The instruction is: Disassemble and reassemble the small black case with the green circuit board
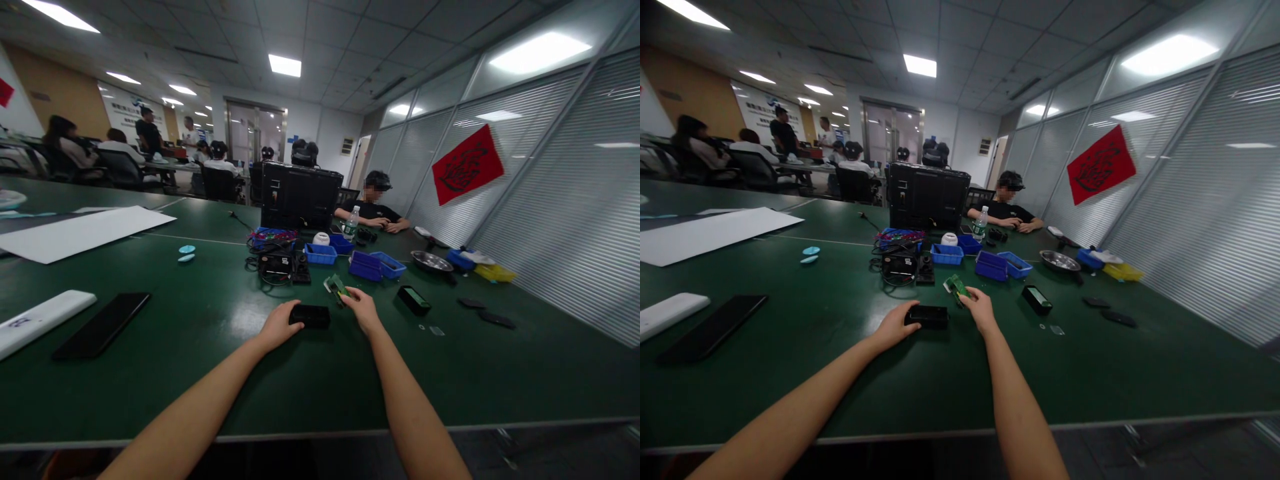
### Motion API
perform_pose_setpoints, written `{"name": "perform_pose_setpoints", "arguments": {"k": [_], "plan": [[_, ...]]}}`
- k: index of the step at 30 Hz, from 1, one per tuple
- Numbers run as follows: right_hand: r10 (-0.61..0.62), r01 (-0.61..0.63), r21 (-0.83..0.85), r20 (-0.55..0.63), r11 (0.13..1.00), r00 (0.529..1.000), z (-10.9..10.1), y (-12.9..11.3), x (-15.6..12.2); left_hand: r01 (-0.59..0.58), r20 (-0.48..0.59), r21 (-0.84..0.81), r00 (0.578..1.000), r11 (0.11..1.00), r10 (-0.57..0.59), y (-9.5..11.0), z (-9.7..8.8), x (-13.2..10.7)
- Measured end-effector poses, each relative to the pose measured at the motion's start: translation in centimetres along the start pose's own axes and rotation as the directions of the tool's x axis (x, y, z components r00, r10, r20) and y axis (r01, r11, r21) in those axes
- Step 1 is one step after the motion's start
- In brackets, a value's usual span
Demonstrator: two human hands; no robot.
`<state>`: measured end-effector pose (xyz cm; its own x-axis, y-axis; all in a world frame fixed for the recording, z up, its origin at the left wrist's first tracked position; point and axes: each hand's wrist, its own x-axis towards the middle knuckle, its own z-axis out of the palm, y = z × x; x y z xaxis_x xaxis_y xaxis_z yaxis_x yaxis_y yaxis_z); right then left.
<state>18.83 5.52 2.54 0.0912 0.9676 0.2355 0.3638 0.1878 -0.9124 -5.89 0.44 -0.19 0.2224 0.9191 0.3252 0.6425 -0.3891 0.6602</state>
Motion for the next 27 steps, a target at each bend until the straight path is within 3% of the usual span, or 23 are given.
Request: {"name": "perform_pose_setpoints", "arguments": {"k": [3, 7, 11, 17, 22, 27], "plan": [[-0.03, -0.055, 0.383, 0.212, 0.922, 0.977, 0.9, -1.1, -0.9, -0.003, -0.001, -0.017, 1.0, 1.0, 0.003, 0.1, -0.1, 0.0], [-0.102, -0.1, 0.471, 0.384, 0.876, 0.918, 1.6, -1.9, -1.9, 0.028, 0.011, -0.031, 1.0, 0.999, -0.028, 0.6, -0.3, -0.1], [-0.115, -0.076, 0.398, 0.436, 0.914, 0.892, 1.7, -2.0, -2.1, 0.06, 0.023, -0.034, 0.998, 0.998, -0.059, 0.9, -0.4, -0.1], [-0.135, 0.072, 0.157, 0.436, 0.985, 0.89, 1.4, -2.8, -2.2, 0.038, 0.004, -0.03, 0.999, 0.999, -0.038, 0.4, -0.3, 0.0], [-0.159, 0.167, 0.014, 0.403, 0.986, 0.901, 1.8, -3.2, -2.4, 0.004, 0.011, -0.035, 1.0, 0.999, -0.004, 0.1, -0.1, 0.1], [-0.185, 0.25, -0.099, 0.428, 0.963, 0.884, 1.9, -3.3, -2.4, 0.011, 0.007, -0.051, 1.0, 0.999, -0.011, 0.1, -0.1, 0.0]]}}
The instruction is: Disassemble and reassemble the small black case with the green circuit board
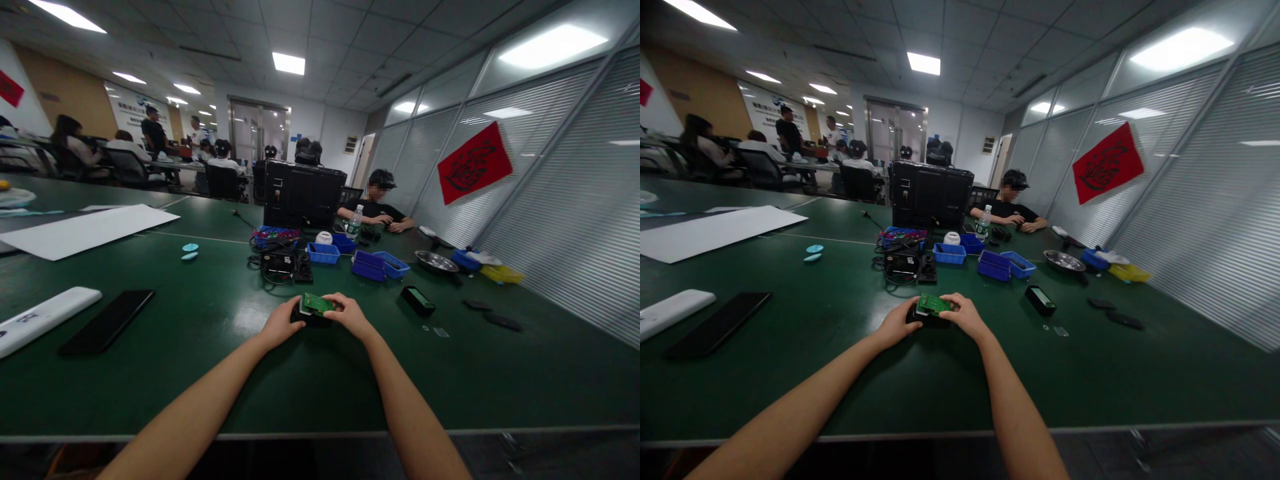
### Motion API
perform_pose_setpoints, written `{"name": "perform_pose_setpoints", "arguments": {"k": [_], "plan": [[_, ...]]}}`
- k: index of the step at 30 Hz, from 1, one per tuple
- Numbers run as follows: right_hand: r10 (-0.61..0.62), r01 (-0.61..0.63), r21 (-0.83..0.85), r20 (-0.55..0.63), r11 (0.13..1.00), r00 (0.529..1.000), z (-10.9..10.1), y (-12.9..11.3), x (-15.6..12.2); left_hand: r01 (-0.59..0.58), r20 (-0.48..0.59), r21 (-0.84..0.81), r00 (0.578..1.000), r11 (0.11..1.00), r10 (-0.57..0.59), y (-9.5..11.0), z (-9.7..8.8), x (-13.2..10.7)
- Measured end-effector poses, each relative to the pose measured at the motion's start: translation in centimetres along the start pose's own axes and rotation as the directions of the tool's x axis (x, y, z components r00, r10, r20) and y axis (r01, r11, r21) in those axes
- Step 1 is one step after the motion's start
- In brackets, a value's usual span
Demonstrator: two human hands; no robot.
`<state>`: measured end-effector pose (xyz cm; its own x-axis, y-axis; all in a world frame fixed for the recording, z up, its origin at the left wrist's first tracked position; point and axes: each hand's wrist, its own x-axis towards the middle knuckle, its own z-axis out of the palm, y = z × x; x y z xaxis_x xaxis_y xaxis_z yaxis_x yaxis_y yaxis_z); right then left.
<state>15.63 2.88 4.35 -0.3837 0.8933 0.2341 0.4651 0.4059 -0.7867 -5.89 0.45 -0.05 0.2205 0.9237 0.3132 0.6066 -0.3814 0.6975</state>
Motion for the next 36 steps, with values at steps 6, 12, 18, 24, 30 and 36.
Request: {"name": "perform_pose_setpoints", "arguments": {"k": [6, 12, 18, 24, 30, 36], "plan": [[-0.033, 0.035, -0.076, 0.037, 0.996, 0.999, -0.13, -0.17, -0.04, 0.056, 0.024, 0.036, 0.998, 0.998, -0.057, 0.06, 0.0, -0.1], [-0.02, 0.024, -0.083, 0.044, 0.996, 0.999, 0.02, -0.05, -0.01, 0.057, 0.038, 0.029, 0.998, 0.998, -0.058, 0.27, -0.06, -0.04], [-0.042, 0.047, -0.1, 0.055, 0.994, 0.998, 0.06, -0.32, 0.03, 0.061, 0.024, 0.032, 0.998, 0.998, -0.061, 0.35, -0.04, -0.08], [-0.083, 0.086, -0.121, 0.034, 0.989, 0.996, 0.46, -0.12, 0.03, 0.058, 0.026, 0.034, 0.998, 0.998, -0.059, 0.37, -0.14, -0.08], [-0.109, 0.12, -0.169, 0.073, 0.978, 0.991, 0.69, -0.12, -0.03, 0.062, 0.042, 0.042, 0.997, 0.997, -0.064, 0.5, -0.27, -0.08], [-0.022, 0.032, -0.103, 0.095, 0.994, 0.995, 0.36, -0.05, -0.14, 0.068, 0.034, 0.028, 0.997, 0.997, -0.069, 0.59, -0.23, -0.09]]}}
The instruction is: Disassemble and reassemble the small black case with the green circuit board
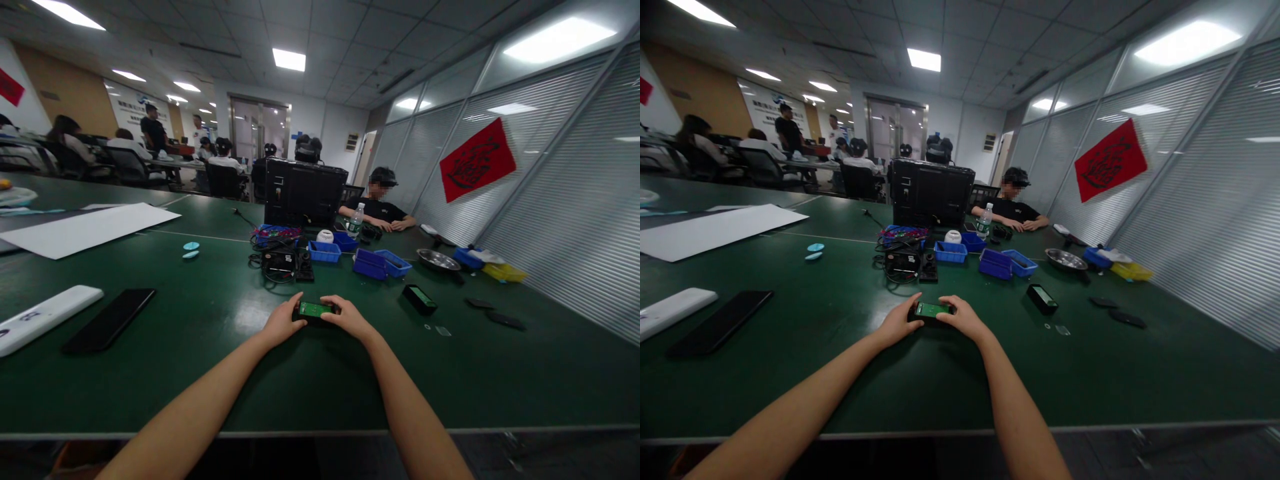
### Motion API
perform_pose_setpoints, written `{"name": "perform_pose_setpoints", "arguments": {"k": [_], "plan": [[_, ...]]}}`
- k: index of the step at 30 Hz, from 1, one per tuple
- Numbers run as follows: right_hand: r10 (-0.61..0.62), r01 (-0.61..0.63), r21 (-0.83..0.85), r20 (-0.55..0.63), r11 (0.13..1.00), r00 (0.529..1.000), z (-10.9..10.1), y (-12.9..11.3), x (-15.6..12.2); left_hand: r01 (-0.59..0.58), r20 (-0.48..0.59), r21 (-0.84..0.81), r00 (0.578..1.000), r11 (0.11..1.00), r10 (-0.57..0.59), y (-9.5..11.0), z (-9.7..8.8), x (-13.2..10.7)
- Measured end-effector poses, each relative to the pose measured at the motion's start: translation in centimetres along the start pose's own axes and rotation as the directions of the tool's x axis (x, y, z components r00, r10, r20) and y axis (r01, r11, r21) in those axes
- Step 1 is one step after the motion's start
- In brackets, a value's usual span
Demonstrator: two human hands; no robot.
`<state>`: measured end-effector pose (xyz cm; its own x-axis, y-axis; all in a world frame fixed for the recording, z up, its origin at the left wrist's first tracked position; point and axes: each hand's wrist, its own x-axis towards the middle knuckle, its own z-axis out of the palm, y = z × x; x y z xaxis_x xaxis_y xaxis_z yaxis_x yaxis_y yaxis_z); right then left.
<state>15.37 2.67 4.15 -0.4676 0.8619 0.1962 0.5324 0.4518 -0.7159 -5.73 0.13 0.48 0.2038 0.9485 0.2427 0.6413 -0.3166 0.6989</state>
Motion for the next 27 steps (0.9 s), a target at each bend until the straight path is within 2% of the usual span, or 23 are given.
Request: {"name": "perform_pose_setpoints", "arguments": {"k": [3, 8, 10, 12, 14, 16, 18, 20, 23, 27], "plan": [[0.023, -0.023, 0.002, -0.002, 1.0, 1.0, 0.1, 0.4, 0.0, -0.017, -0.021, -0.015, 1.0, 1.0, 0.017, -0.1, 0.1, 0.0], [0.02, -0.017, -0.173, 0.015, 0.985, 1.0, 1.0, 0.9, 0.0, -0.016, -0.056, -0.036, 0.998, 0.999, 0.014, -0.4, 0.3, 0.1], [0.038, -0.042, -0.223, -0.021, 0.974, 0.999, 1.2, 1.2, 0.1, -0.01, -0.065, -0.054, 0.998, 0.999, 0.007, -0.6, 0.4, 0.2], [0.103, -0.126, -0.263, -0.099, 0.957, 0.99, 0.9, 1.6, 0.3, 0.0, -0.064, -0.074, 0.998, 0.997, -0.005, -0.7, 0.5, 0.3], [0.205, -0.266, -0.292, -0.224, 0.919, 0.953, 0.0, 2.5, 0.4, 0.015, -0.053, -0.087, 0.998, 0.996, -0.02, -0.8, 0.4, 0.3], [0.298, -0.409, -0.301, -0.35, 0.862, 0.888, -1.1, 3.5, 0.4, 0.025, -0.04, -0.093, 0.999, 0.995, -0.029, -0.7, 0.4, 0.3], [0.368, -0.506, -0.281, -0.423, 0.816, 0.828, -2.2, 4.6, 0.3, 0.025, -0.032, -0.098, 0.999, 0.995, -0.029, -0.7, 0.4, 0.3], [0.43, -0.569, -0.25, -0.443, 0.783, 0.786, -3.0, 5.5, 0.2, 0.019, -0.029, -0.1, 0.999, 0.995, -0.023, -0.7, 0.4, 0.2], [0.469, -0.612, -0.257, -0.449, 0.748, 0.761, -3.2, 6.2, 0.2, 0.019, -0.031, -0.094, 0.999, 0.995, -0.022, -0.8, 0.4, 0.2], [0.414, -0.579, -0.283, -0.473, 0.765, 0.778, -2.4, 5.9, 0.4, 0.021, -0.039, -0.089, 0.999, 0.996, -0.025, -0.7, 0.4, 0.2]]}}
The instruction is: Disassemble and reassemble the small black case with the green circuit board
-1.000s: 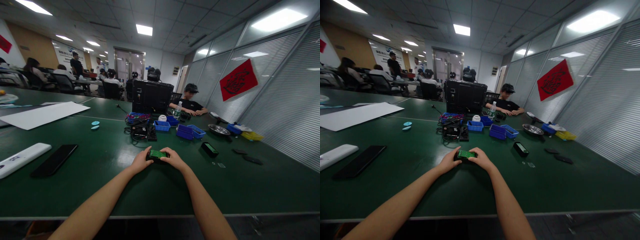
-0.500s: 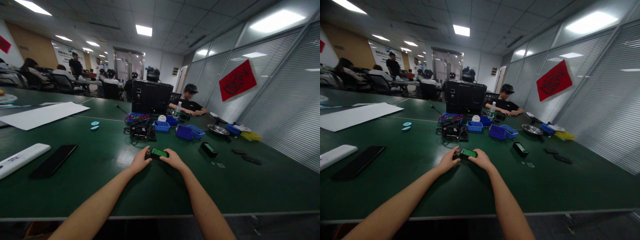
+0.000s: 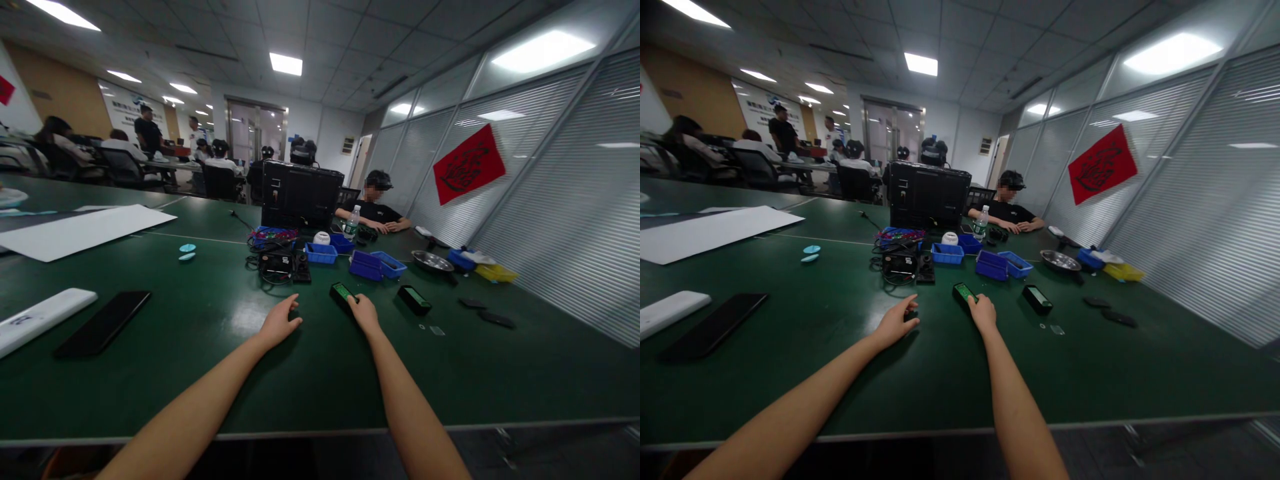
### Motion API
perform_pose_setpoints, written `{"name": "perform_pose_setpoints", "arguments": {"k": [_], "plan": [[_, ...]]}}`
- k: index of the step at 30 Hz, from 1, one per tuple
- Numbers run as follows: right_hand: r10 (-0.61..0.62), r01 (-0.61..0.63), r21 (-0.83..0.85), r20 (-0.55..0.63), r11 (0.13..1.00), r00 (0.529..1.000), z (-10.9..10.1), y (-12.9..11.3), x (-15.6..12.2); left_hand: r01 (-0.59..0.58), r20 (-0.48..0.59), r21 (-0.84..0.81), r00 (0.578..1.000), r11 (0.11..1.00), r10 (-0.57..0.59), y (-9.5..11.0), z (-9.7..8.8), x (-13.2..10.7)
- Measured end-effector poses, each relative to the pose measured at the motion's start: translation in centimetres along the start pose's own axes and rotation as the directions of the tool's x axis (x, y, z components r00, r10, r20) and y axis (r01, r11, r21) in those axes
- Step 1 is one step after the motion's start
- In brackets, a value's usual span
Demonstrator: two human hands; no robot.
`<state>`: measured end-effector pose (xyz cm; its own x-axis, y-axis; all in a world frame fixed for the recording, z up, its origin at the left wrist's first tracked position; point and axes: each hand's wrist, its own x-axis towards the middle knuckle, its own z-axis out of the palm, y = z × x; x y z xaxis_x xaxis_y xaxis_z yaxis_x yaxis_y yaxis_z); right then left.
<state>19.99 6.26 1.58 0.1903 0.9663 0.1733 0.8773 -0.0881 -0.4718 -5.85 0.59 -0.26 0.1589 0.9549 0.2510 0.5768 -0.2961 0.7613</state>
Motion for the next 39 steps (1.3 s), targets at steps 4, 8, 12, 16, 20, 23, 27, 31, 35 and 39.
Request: {"name": "perform_pose_setpoints", "arguments": {"k": [4, 8, 12, 16, 20, 23, 27, 31, 35, 39], "plan": [[-0.079, 0.081, 0.064, -0.035, 0.995, 0.996, 0.4, -1.3, -0.8, 0.004, 0.007, 0.0, 1.0, 1.0, -0.004, 0.0, 0.0, 0.0], [-0.188, 0.194, 0.12, -0.065, 0.974, 0.98, 0.7, -2.5, -1.8, 0.0, 0.009, -0.002, 1.0, 1.0, 0.0, -0.2, 0.1, 0.1], [-0.296, 0.295, 0.074, -0.005, 0.952, 0.955, 1.2, -3.3, -2.6, 0.013, 0.005, 0.001, 1.0, 1.0, -0.013, -0.1, 0.1, 0.1], [-0.307, 0.307, 0.017, 0.081, 0.952, 0.948, 1.3, -3.8, -3.1, 0.013, 0.006, 0.01, 1.0, 1.0, -0.013, 0.0, -0.1, 0.1], [-0.26, 0.26, 0.014, 0.111, 0.966, 0.959, 0.9, -3.8, -3.0, 0.0, 0.003, 0.02, 1.0, 1.0, 0.0, 0.0, -0.1, 0.1], [-0.206, 0.209, -0.002, 0.154, 0.978, 0.966, 0.8, -3.8, -2.8, -0.003, 0.005, 0.024, 1.0, 1.0, 0.003, -0.1, 0.0, 0.1], [-0.123, 0.13, -0.049, 0.13, 0.99, 0.984, 0.3, -3.7, -2.8, -0.023, 0.002, 0.023, 1.0, 0.999, 0.023, -0.3, 0.1, 0.0], [-0.09, 0.083, -0.185, -0.034, 0.979, 0.995, -0.3, -3.4, -2.9, -0.046, 0.004, 0.026, 0.999, 0.999, 0.045, -0.5, 0.1, 0.1], [-0.165, 0.126, -0.302, -0.105, 0.945, 0.981, 0.0, -3.7, -3.6, -0.041, 0.01, 0.038, 0.999, 0.998, 0.04, -0.4, 0.1, 0.1], [-0.261, 0.194, -0.419, -0.11, 0.887, 0.959, 0.7, -5.0, -4.8, -0.035, 0.006, 0.047, 0.999, 0.998, 0.035, -0.3, 0.2, 0.2]]}}
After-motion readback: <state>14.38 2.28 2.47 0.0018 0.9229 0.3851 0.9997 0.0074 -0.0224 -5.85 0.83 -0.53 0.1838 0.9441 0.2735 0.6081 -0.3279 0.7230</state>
